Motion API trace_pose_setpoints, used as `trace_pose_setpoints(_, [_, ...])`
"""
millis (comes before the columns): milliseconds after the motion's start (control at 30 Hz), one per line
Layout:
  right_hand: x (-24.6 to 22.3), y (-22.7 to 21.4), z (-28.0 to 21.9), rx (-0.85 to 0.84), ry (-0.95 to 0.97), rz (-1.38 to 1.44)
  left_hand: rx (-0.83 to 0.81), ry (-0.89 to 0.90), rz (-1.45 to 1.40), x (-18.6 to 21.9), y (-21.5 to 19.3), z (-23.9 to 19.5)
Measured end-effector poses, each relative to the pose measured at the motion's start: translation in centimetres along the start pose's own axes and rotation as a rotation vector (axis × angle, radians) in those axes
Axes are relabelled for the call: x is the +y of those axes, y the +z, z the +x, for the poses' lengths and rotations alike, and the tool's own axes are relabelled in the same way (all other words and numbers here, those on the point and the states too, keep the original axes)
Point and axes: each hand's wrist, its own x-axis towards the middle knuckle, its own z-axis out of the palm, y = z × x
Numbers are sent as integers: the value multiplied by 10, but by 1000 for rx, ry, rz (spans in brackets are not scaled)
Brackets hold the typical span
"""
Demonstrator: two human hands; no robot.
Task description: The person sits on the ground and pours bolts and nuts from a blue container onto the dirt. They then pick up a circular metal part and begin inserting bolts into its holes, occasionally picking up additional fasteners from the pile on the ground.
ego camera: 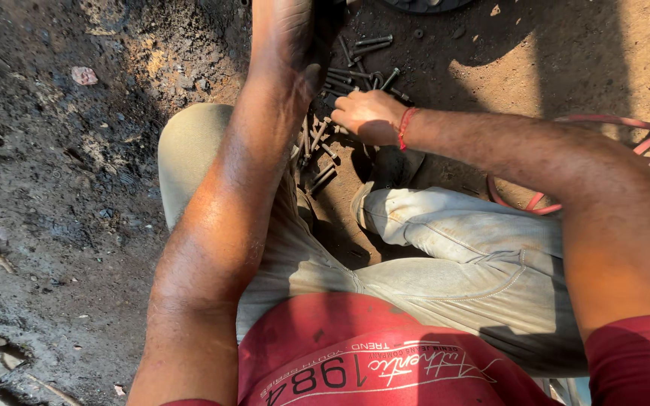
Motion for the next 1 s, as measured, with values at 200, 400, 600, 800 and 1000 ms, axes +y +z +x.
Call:
trace_pose_setpoints(200, [-17, 26, 30, 93, -213, -157, 85, -33, 11, 10, 7, -2])
trace_pose_setpoints(400, [-18, 31, 34, -57, -235, -83, 99, -33, -14, 10, 2, -1])
trace_pose_setpoints(600, [27, -82, -14, -475, 202, 242, 85, -44, -106, 8, 7, 13])
trace_pose_setpoints(800, [60, -191, -74, 102, 303, 465, 58, -38, 65, 35, 13, 5])
trace_pose_setpoints(1000, [41, -211, -70, 436, 503, 1315, 185, -19, 284, 31, 25, 8])
